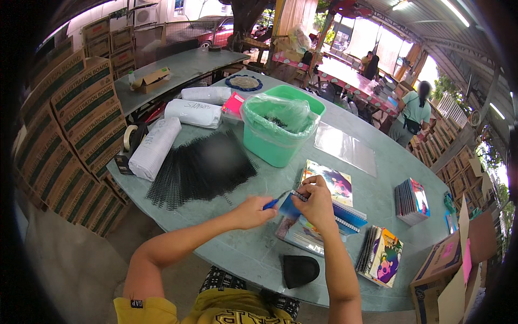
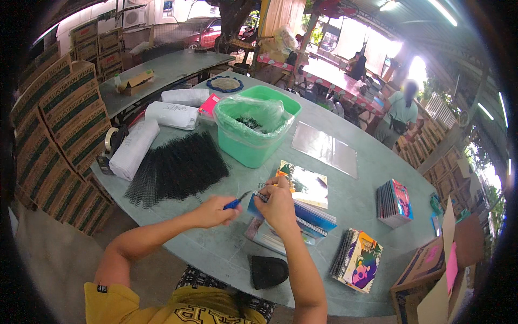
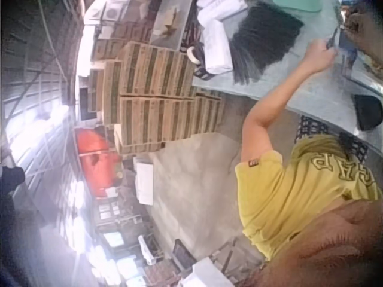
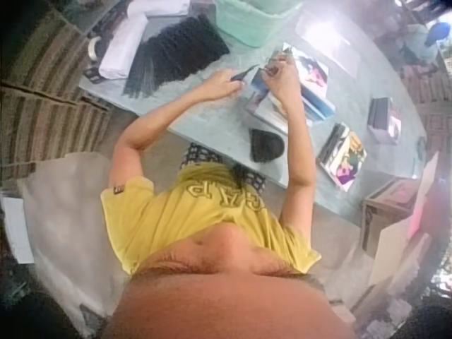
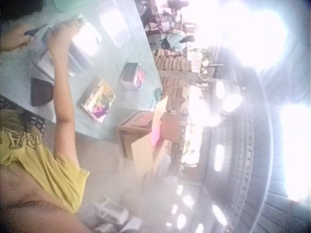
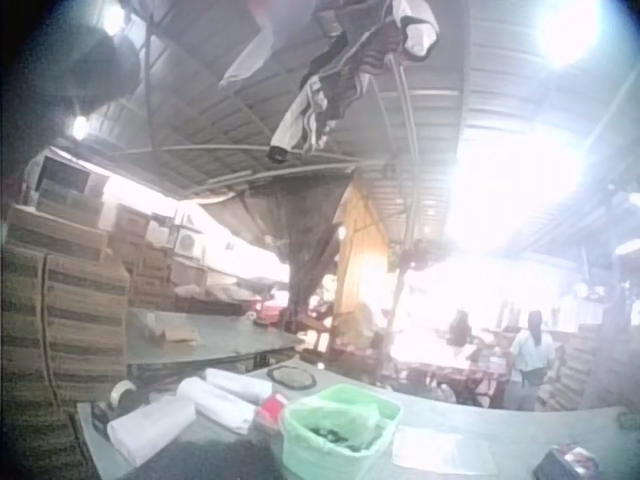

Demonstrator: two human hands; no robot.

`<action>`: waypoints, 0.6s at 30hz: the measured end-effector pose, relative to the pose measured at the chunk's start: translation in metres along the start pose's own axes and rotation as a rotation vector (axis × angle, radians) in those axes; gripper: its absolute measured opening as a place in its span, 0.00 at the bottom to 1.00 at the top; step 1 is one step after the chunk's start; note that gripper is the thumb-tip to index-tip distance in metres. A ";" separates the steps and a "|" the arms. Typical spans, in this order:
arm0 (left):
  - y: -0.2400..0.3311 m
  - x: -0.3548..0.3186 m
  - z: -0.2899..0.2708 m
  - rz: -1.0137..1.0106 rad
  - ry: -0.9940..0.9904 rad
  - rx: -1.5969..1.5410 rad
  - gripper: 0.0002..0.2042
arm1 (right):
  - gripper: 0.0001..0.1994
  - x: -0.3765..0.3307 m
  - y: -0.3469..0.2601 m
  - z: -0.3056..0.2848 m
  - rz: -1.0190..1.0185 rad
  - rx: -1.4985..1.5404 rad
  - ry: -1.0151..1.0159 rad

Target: The person threads a plastic spiral coil through the pre-punched holes of several notebook covers and pages by hand, using a pair of pliers to trim and crimp the ends of the coil.

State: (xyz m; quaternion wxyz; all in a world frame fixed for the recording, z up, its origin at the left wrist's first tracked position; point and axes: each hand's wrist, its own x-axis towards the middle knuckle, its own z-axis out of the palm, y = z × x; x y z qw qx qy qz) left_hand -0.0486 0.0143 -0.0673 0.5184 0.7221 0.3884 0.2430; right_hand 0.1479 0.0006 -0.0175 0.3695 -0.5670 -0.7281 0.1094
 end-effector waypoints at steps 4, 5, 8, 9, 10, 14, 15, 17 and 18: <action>0.032 -0.006 0.002 -0.445 -0.408 -0.939 0.17 | 0.08 -0.004 -0.004 0.004 -0.018 -0.050 0.040; 0.038 -0.006 0.003 -0.511 -0.445 -1.111 0.18 | 0.08 -0.005 -0.003 0.004 -0.016 -0.055 0.052; 0.024 -0.002 0.003 -0.008 -0.080 0.210 0.12 | 0.08 -0.008 0.000 0.006 -0.090 -0.068 0.100; 0.009 0.002 0.001 0.055 -0.046 0.299 0.11 | 0.08 -0.009 -0.001 0.006 -0.086 -0.062 0.091; -0.005 0.004 -0.007 0.119 -0.002 0.397 0.10 | 0.08 -0.007 -0.005 0.005 -0.093 -0.049 0.088; 0.014 0.006 -0.013 -0.054 0.208 -0.052 0.08 | 0.08 -0.010 -0.010 -0.001 0.000 0.001 0.011; 0.028 0.008 -0.008 -0.003 0.213 -0.119 0.08 | 0.09 -0.015 -0.014 0.001 -0.063 -0.015 0.001; 0.047 0.018 0.003 0.096 0.233 -0.258 0.08 | 0.10 -0.025 -0.020 0.012 -0.197 -0.047 -0.028; 0.047 0.021 -0.002 0.082 0.223 -0.152 0.08 | 0.11 -0.029 -0.022 0.009 -0.243 -0.082 -0.003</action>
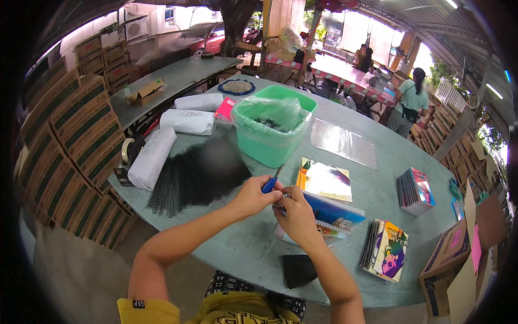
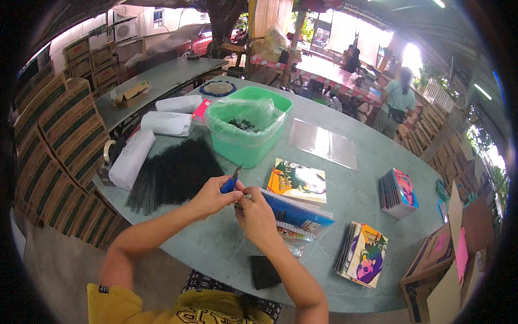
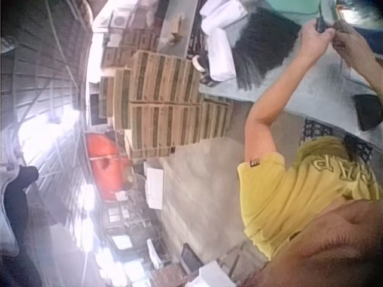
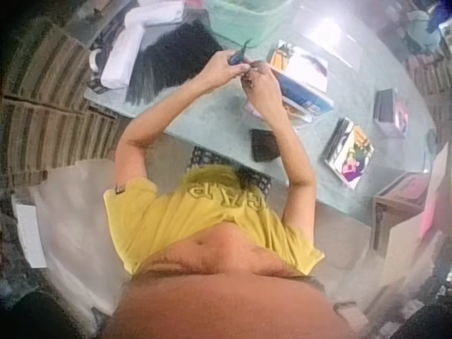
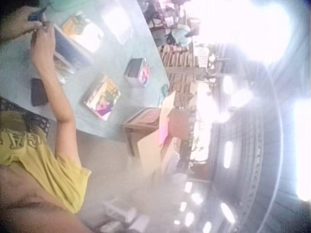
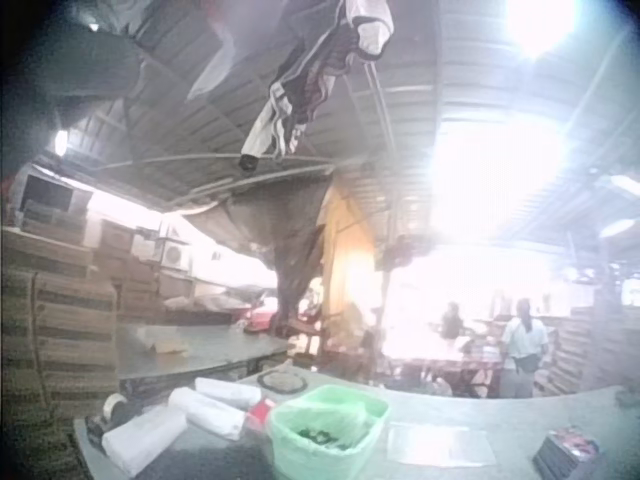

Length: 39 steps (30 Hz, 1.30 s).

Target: The person threads a plastic spiral coil through the pre-punched holes of several notebook covers and pages by hand, using a pair of pliers to trim and crimp the ends of the coil.

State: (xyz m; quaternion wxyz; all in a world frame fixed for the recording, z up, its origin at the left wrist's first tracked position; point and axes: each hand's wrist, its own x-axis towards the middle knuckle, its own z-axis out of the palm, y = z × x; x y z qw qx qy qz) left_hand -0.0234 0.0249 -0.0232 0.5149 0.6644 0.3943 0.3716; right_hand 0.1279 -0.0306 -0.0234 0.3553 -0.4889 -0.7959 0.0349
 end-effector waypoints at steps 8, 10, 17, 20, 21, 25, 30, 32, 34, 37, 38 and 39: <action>0.061 0.109 -0.067 0.430 0.591 0.491 0.18 | 0.06 -0.070 0.034 -0.037 0.107 -0.500 -0.027; 0.062 0.141 -0.081 0.492 0.722 0.420 0.18 | 0.06 -0.072 0.037 -0.038 0.053 -0.508 0.007; -0.065 0.038 -0.039 0.299 0.322 0.677 0.18 | 0.11 -0.089 0.057 -0.130 0.316 -0.232 -0.100; -0.114 -0.010 -0.041 0.114 0.341 0.652 0.17 | 0.07 -0.107 0.047 -0.205 0.473 -0.277 0.427; -0.128 -0.017 -0.036 0.105 0.312 0.662 0.17 | 0.10 -0.125 0.059 -0.219 0.367 -0.337 0.618; -0.150 -0.043 -0.022 0.119 0.264 0.841 0.20 | 0.14 -0.143 0.057 -0.230 0.709 -0.842 0.457; -0.147 -0.053 0.013 0.220 0.292 1.076 0.23 | 0.21 -0.224 0.158 -0.139 1.010 -0.500 0.029; -0.157 -0.063 0.010 0.272 0.378 1.113 0.24 | 0.26 -0.198 0.155 -0.131 1.111 -0.561 -0.044; -0.160 -0.072 0.010 0.312 0.403 1.135 0.22 | 0.27 -0.186 0.161 -0.131 1.020 -0.449 -0.095; -0.147 -0.069 0.034 0.193 0.315 0.922 0.22 | 0.25 -0.174 0.150 -0.111 0.687 -0.010 0.274; -0.140 -0.067 0.035 0.152 0.270 0.956 0.22 | 0.23 -0.159 0.134 -0.097 0.648 0.283 0.464; -0.141 -0.064 0.040 0.204 0.282 0.931 0.20 | 0.23 -0.140 0.123 -0.087 0.657 0.325 0.451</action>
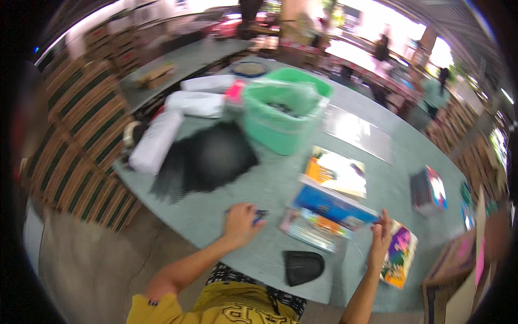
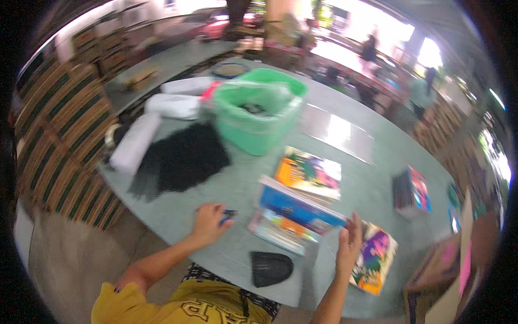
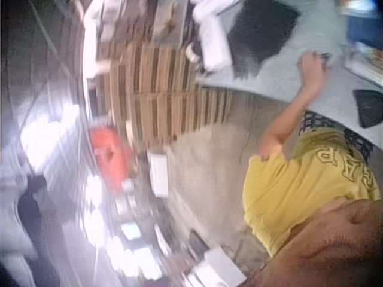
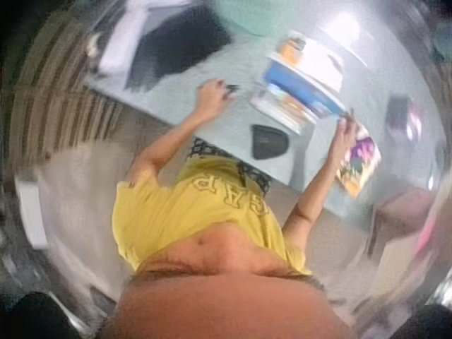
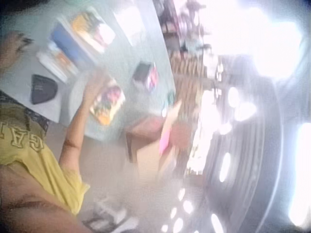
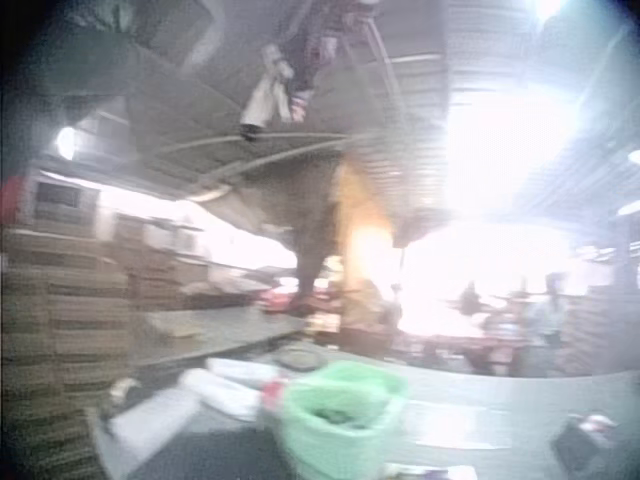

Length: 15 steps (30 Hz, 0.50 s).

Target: The person threads a plastic spiral coil through the pre-punched holes of several notebook covers and pages by hand, using a pair of pliers to trim and crimp the ends of the coil.

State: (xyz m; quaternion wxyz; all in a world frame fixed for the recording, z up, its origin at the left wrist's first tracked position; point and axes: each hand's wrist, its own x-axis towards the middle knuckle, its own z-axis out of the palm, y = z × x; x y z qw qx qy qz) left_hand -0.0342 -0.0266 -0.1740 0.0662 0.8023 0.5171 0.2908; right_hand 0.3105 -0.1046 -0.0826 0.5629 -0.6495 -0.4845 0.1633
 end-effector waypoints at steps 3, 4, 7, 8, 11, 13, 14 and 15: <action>-0.039 0.017 -0.014 0.035 0.183 -0.043 0.15 | 0.22 0.012 -0.011 0.042 0.064 0.095 0.004; -0.053 0.031 -0.028 0.039 0.256 -0.052 0.14 | 0.22 0.018 0.002 0.046 0.091 0.157 0.011; -0.120 0.065 -0.103 -0.234 0.502 -0.057 0.12 | 0.17 0.016 -0.005 0.074 0.175 0.325 0.275; -0.163 0.063 -0.111 -0.296 0.501 0.131 0.10 | 0.14 0.015 -0.011 0.083 0.161 0.358 0.365; -0.249 0.054 -0.113 -0.606 0.244 0.509 0.09 | 0.13 0.016 -0.007 0.081 0.073 0.299 0.369; -0.246 0.061 -0.089 -0.683 0.176 0.593 0.15 | 0.13 0.013 -0.004 0.069 0.028 0.006 0.316; -0.237 0.068 -0.082 -0.744 0.147 0.590 0.18 | 0.12 0.016 0.004 0.072 -0.022 0.036 0.360; -0.253 0.066 -0.080 -0.810 0.091 0.516 0.21 | 0.12 0.019 -0.003 0.080 -0.054 0.074 0.399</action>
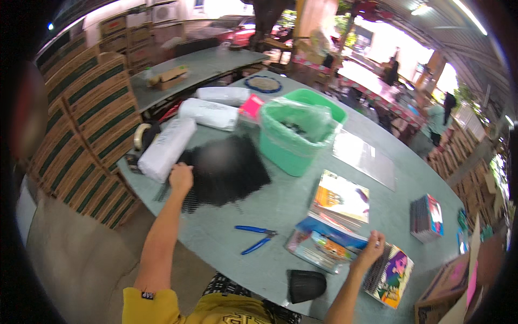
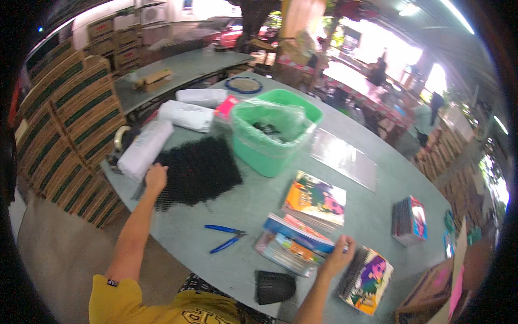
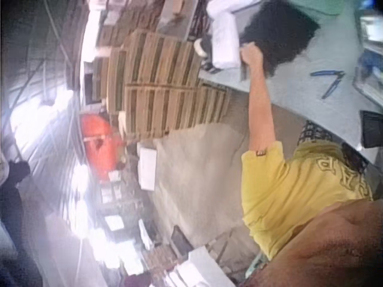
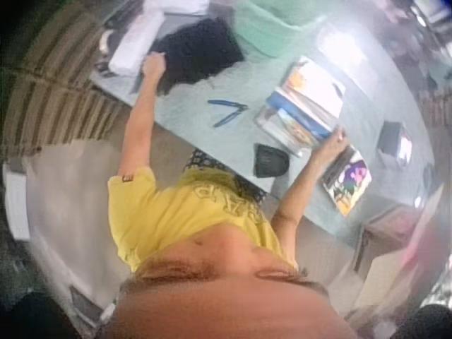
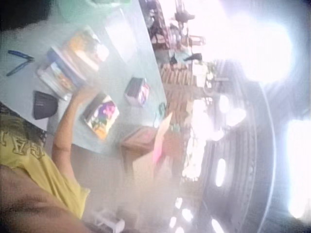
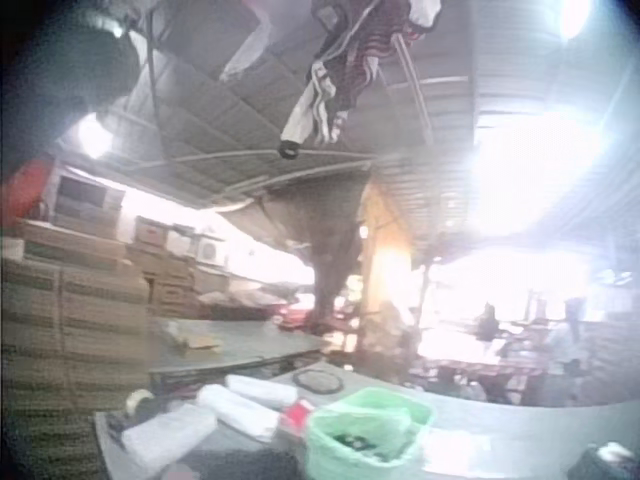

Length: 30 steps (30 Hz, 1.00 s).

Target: The person threads a plastic spiral coil through the pre-punched holes of several notebook covers and pages by hand, using a pair of pliers to trim and crimp the ends of the coil.

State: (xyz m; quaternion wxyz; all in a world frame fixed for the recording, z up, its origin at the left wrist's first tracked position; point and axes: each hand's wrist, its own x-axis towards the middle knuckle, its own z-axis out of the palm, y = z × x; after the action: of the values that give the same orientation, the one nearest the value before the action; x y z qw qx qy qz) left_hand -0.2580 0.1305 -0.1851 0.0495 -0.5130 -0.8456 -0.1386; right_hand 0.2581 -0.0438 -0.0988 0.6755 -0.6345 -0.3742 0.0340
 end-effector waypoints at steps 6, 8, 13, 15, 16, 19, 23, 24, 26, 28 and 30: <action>-0.013 0.024 -0.023 -0.028 -0.029 -0.271 0.14 | 0.14 -0.007 -0.016 -0.005 0.060 0.138 -0.110; -0.006 0.022 -0.033 -0.006 -0.022 -0.234 0.14 | 0.14 -0.008 -0.017 -0.007 0.068 0.168 -0.128; -0.011 0.025 -0.027 -0.029 -0.097 -0.193 0.15 | 0.16 -0.010 -0.014 -0.007 0.077 0.165 -0.138; -0.012 0.028 -0.031 -0.077 -0.078 -0.238 0.16 | 0.16 -0.009 -0.008 -0.009 0.076 0.158 -0.167; -0.009 0.029 -0.033 -0.066 -0.093 -0.248 0.16 | 0.17 -0.008 -0.007 -0.009 0.083 0.166 -0.160; -0.010 0.029 -0.035 -0.059 -0.137 -0.274 0.18 | 0.18 -0.009 -0.008 -0.006 0.095 0.183 -0.155; -0.012 0.037 -0.030 -0.156 -0.170 -0.393 0.18 | 0.18 -0.010 -0.007 -0.006 0.092 0.199 -0.157; -0.013 0.038 -0.034 -0.204 -0.175 -0.442 0.17 | 0.18 -0.010 -0.006 -0.007 0.094 0.206 -0.166; -0.014 0.042 -0.040 -0.035 -0.141 -0.251 0.16 | 0.18 -0.009 -0.008 -0.007 0.076 0.223 -0.184; -0.004 0.037 -0.050 0.057 -0.134 -0.165 0.15 | 0.16 -0.011 -0.006 -0.012 0.083 0.197 -0.172; 0.018 0.032 -0.071 0.081 -0.131 -0.200 0.16 | 0.12 -0.009 -0.009 -0.018 0.096 0.148 -0.118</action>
State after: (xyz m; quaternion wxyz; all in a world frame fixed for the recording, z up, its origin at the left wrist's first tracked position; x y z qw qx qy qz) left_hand -0.2610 0.1452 -0.1068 -0.0517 -0.5569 -0.8077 -0.1864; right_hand 0.2578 -0.0646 -0.0935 0.6948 -0.5969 -0.3792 0.1312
